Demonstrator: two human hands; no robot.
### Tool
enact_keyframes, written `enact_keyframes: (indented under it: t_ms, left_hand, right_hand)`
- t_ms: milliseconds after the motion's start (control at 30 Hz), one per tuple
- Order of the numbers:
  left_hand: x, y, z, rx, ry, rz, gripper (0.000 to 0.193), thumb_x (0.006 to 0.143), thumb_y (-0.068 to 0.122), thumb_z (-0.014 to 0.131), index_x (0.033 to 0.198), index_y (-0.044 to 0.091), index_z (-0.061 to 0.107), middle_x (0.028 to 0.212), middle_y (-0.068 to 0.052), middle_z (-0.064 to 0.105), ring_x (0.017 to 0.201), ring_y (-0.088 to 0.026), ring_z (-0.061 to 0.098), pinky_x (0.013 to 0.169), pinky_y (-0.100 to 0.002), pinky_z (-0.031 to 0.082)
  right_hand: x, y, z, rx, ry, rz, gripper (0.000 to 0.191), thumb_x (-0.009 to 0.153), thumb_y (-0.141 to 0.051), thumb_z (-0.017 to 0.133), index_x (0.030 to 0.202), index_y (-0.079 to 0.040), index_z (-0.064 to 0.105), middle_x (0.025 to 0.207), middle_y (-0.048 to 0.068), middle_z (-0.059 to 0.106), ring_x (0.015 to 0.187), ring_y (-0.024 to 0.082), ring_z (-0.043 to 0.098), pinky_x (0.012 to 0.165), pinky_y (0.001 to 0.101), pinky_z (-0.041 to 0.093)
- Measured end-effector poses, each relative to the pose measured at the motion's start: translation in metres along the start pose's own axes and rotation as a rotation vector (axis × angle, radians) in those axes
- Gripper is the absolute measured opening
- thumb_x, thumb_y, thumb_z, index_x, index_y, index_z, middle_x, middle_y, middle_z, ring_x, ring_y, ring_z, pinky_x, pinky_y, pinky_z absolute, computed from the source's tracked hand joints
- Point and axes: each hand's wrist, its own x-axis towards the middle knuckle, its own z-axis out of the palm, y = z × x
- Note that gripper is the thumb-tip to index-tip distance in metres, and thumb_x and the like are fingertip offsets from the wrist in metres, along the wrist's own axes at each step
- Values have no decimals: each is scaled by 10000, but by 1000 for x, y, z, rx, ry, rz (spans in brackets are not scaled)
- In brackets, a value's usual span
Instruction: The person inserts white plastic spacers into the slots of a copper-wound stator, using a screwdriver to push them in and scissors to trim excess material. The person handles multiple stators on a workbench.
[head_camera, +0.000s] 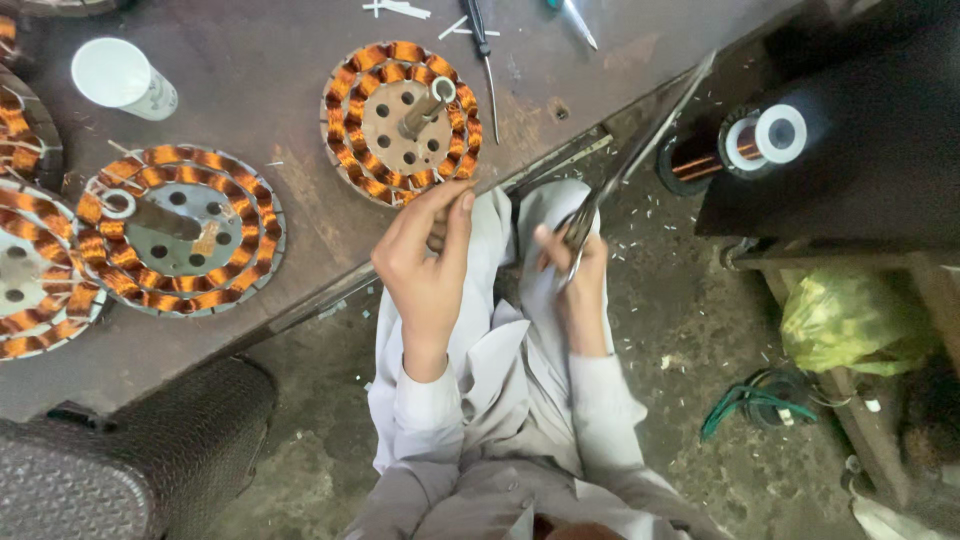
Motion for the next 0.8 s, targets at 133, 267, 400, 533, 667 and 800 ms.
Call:
enact_keyframes:
  t_ms: [133, 267, 400, 533, 667, 800]
  left_hand:
    - [0, -3, -1, 46, -2, 7, 137, 972, 18, 753, 1109, 17, 743, 954, -62, 740, 703, -70, 630, 591, -216, 475]
    - [-3, -8, -3, 67, -32, 23, 163, 990, -3, 747, 1152, 21, 748, 924, -59, 725, 696, -82, 634, 615, -224, 478]
    - [-4, -9, -3, 48, -25, 64, 166, 1014, -2, 746, 1177, 20, 731, 979, -70, 732, 712, -88, 640, 637, -216, 490]
    - [-2, -9, -5, 39, -29, 39, 166, 996, -6, 743, 1161, 12, 736, 937, -68, 727, 711, -91, 629, 646, -230, 481]
    - [-2, -9, -6, 44, -41, 50, 173, 1007, -2, 750, 1178, 11, 732, 962, -73, 729, 734, -93, 631, 676, -235, 496]
    - [-2, -8, -7, 68, -45, 57, 170, 1002, 1, 761, 1170, 8, 732, 940, -74, 718, 729, -93, 624, 674, -239, 489]
  right_hand:
    - [-80, 55, 8, -66, -97, 113, 335, 935, -292, 772, 758, -95, 565, 667, -14, 584, 582, 77, 511, 550, 235, 393]
    - [-104, 83, 0, -4, -257, 139, 328, 911, -321, 781, 905, -75, 565, 765, -20, 592, 660, 72, 509, 601, 232, 407]
    - [-91, 90, 0, -103, -418, -294, 413, 939, -356, 844, 1014, -68, 557, 963, -22, 452, 874, 99, 455, 745, 258, 398]
    - [-95, 84, 1, 41, -528, 22, 533, 918, -500, 769, 1158, -70, 563, 978, -34, 480, 862, 54, 421, 737, 224, 377]
    - [-94, 80, -3, -40, -471, 114, 601, 807, -529, 845, 1082, -52, 604, 842, -43, 438, 740, 43, 397, 633, 209, 333]
    - [-90, 78, -3, -38, -443, 50, 533, 828, -410, 900, 1035, -7, 620, 826, -32, 476, 744, 60, 422, 665, 222, 373]
